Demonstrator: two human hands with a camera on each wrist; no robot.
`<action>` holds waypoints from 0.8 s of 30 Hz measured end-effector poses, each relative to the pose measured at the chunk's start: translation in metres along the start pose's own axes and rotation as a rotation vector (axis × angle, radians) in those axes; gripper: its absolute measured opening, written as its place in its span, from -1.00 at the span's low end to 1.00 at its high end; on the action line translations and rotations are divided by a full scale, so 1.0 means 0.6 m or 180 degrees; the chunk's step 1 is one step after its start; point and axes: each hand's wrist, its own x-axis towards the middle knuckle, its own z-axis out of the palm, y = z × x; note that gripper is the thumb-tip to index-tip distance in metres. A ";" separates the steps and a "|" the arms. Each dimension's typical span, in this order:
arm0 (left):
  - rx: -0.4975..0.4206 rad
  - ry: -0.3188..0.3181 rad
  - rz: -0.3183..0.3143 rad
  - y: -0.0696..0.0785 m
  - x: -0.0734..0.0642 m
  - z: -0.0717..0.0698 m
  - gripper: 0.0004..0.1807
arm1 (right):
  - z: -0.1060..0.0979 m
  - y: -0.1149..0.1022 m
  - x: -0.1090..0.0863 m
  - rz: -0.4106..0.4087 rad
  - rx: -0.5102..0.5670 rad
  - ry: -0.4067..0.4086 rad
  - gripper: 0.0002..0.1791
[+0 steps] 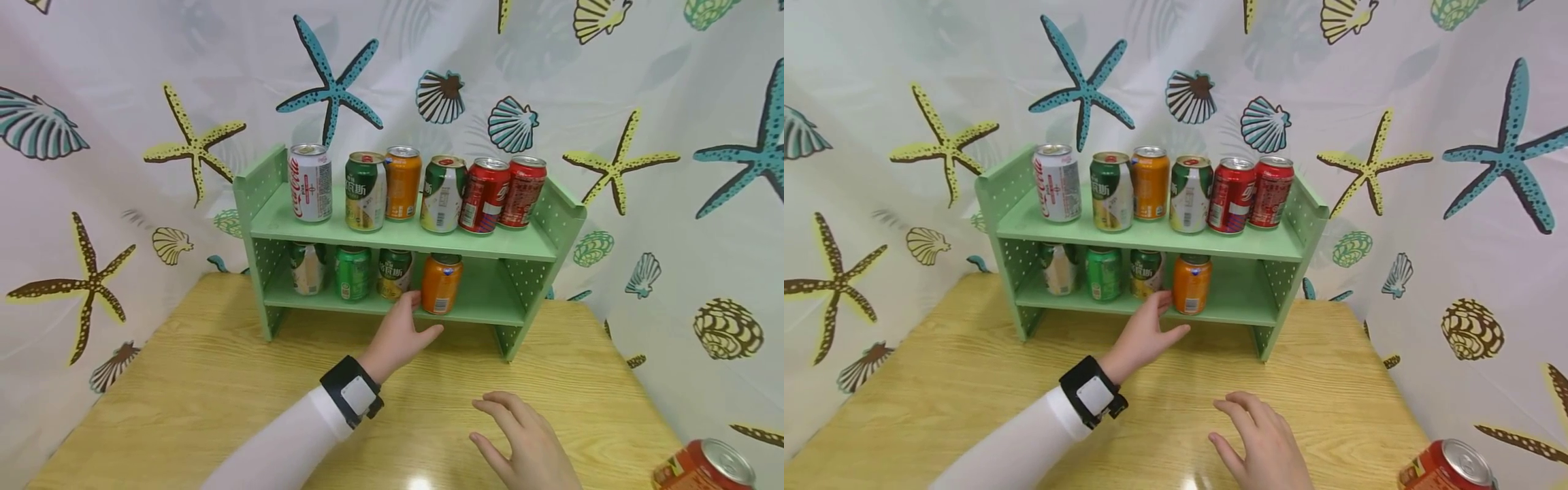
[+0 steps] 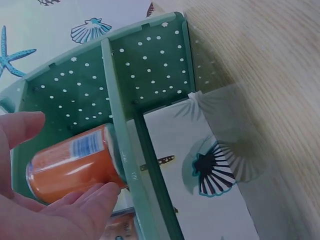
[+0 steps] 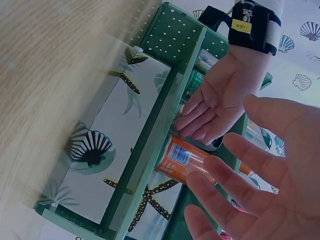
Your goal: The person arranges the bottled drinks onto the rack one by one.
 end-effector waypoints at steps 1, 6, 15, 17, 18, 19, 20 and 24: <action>0.0024 -0.0020 -0.0010 0.003 -0.005 -0.002 -0.22 | 0.000 0.000 0.000 -0.0001 0.0002 -0.0002 -0.56; 0.0111 -0.0184 0.0057 0.011 -0.033 -0.009 -0.33 | 0.003 -0.001 0.001 -0.0002 0.0007 0.0006 -0.56; 0.0252 -0.0429 0.0194 -0.002 -0.078 -0.014 -0.42 | 0.009 -0.004 0.002 -0.0021 0.0020 0.0012 -0.57; 0.0268 -0.0477 0.0212 -0.006 -0.087 -0.015 -0.43 | 0.010 -0.005 0.001 -0.0027 0.0021 0.0007 -0.56; 0.0252 -0.0499 0.0226 -0.007 -0.091 -0.016 -0.44 | 0.010 -0.006 0.001 -0.0030 0.0021 0.0007 -0.56; 0.0219 -0.0519 0.0229 -0.008 -0.094 -0.017 -0.45 | 0.010 -0.006 0.001 -0.0031 0.0022 0.0007 -0.55; 0.0179 -0.0541 0.0230 -0.008 -0.098 -0.017 -0.46 | 0.011 -0.006 0.001 -0.0033 0.0021 0.0005 -0.55; 0.0070 -0.0633 0.0197 -0.010 -0.109 -0.018 -0.47 | 0.011 -0.008 0.001 -0.0034 0.0015 -0.0004 -0.57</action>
